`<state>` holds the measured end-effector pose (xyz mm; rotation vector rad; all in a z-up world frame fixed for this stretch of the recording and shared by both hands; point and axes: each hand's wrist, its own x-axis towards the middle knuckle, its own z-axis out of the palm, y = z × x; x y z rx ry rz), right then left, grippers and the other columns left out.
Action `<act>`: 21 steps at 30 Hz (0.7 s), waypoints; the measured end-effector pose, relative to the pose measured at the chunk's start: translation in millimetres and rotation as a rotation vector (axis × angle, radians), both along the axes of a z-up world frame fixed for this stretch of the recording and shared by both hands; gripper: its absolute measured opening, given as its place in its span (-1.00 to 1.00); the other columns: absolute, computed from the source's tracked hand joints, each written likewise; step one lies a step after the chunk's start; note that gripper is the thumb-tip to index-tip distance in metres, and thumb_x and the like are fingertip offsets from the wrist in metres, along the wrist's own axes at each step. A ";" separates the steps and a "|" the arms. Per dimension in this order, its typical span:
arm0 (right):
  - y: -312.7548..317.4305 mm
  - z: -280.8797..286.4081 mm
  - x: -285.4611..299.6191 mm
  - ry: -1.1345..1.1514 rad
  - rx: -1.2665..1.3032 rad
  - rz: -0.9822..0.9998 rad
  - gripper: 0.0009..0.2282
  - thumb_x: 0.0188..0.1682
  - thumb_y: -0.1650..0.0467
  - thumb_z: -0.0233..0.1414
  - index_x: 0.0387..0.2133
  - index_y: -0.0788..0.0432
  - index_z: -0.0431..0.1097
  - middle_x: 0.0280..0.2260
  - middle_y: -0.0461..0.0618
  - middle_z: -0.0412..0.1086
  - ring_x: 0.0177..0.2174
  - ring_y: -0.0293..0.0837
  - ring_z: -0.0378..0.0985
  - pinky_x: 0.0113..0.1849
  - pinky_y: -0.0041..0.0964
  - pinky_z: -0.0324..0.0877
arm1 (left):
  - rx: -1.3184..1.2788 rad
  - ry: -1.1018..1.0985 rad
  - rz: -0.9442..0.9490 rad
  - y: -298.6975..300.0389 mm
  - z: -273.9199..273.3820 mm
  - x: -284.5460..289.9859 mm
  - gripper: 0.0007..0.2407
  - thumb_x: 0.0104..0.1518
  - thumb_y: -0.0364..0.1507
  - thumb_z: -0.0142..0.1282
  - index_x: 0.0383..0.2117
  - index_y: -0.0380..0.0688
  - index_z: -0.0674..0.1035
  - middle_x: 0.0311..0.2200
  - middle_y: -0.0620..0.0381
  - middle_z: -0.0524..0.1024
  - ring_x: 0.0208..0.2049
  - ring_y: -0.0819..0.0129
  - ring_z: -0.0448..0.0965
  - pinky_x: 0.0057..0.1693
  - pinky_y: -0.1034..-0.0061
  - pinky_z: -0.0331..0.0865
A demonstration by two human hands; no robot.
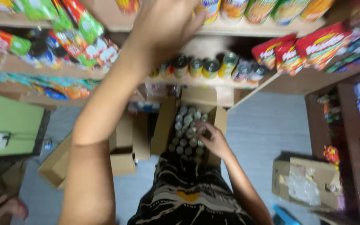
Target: Stocking canned goods onto grocery store shelves from a cardboard box.
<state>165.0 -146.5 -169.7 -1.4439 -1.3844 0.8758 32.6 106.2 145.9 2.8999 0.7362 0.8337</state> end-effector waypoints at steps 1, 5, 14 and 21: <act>1.4 -11.1 -0.9 0.005 -0.011 0.011 -0.61 -0.10 0.55 0.18 0.05 0.23 0.41 -0.18 -0.05 0.48 -0.12 -0.23 0.47 0.00 -0.31 0.37 | 0.047 -0.099 -0.109 -21.8 -19.7 -16.5 -0.76 0.35 -0.34 0.19 0.04 -0.15 0.57 -0.08 -0.11 0.56 -0.06 -0.03 0.54 0.07 0.08 0.39; -0.7 -65.3 -5.9 -0.007 -0.112 0.004 -0.62 -0.08 0.50 0.21 0.05 0.24 0.41 -0.22 -0.06 0.49 -0.20 -0.22 0.48 -0.08 -0.33 0.41 | -0.194 -0.164 -0.262 -91.1 -127.8 -58.1 -0.59 0.28 -0.36 0.25 0.23 -0.12 0.46 0.21 0.00 0.44 0.26 0.05 0.42 0.40 0.06 0.20; -45.5 -254.5 -23.9 -0.017 -0.507 -0.171 -0.63 -0.10 0.40 0.24 -0.01 0.23 0.44 -0.20 0.07 0.51 -0.27 -0.05 0.55 -0.18 -0.20 0.46 | -0.840 0.240 0.194 -166.3 -503.0 -114.6 -0.48 0.00 -0.36 0.35 0.15 -0.14 0.48 0.35 -0.29 0.03 0.34 -0.33 0.08 0.32 -0.06 0.18; -35.4 -299.2 -42.1 -0.297 -0.182 -0.210 -0.49 -0.18 0.42 0.28 0.08 0.21 0.30 0.00 0.29 0.34 -0.02 0.31 0.39 0.00 0.07 0.37 | -0.719 0.446 0.205 -189.2 -537.8 -122.2 -0.30 -0.19 -0.38 0.42 0.20 -0.23 0.40 0.44 -0.23 -0.36 0.42 -0.34 -0.14 0.31 -0.23 0.12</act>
